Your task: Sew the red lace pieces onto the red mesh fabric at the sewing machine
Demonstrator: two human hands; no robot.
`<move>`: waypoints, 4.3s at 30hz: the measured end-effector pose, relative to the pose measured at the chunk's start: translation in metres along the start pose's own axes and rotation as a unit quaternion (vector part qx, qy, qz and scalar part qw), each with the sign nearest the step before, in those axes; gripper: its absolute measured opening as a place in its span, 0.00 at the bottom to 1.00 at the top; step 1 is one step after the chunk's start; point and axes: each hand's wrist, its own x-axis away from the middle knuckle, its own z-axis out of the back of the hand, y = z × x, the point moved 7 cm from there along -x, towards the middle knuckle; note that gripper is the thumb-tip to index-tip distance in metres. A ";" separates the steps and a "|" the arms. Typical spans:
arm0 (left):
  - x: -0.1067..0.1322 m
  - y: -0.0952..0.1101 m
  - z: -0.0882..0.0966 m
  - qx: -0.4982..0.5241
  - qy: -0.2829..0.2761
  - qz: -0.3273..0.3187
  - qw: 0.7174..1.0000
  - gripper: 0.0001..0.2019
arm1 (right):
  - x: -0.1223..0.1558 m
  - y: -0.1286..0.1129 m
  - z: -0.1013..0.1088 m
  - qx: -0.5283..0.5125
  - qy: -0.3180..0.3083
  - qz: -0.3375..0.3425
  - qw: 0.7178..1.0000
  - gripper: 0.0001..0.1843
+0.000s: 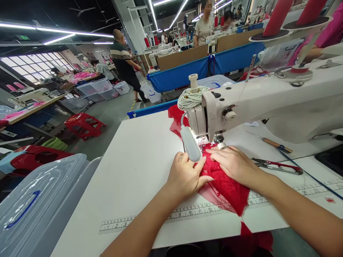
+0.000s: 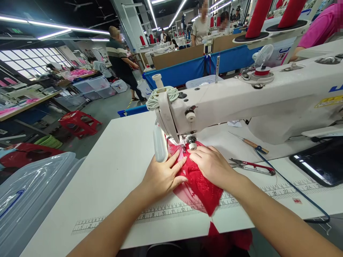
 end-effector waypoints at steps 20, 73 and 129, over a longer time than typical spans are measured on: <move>-0.004 0.004 0.006 0.159 0.014 -0.043 0.986 0.26 | -0.006 0.002 0.001 -0.075 0.005 -0.036 0.997 0.17; -0.005 0.009 0.019 0.123 0.047 -0.073 0.989 0.24 | -0.002 -0.023 0.023 -0.156 0.112 0.092 0.977 0.13; 0.002 0.021 0.011 0.086 0.002 -0.013 0.996 0.41 | 0.017 -0.009 -0.001 0.000 0.065 0.020 0.998 0.17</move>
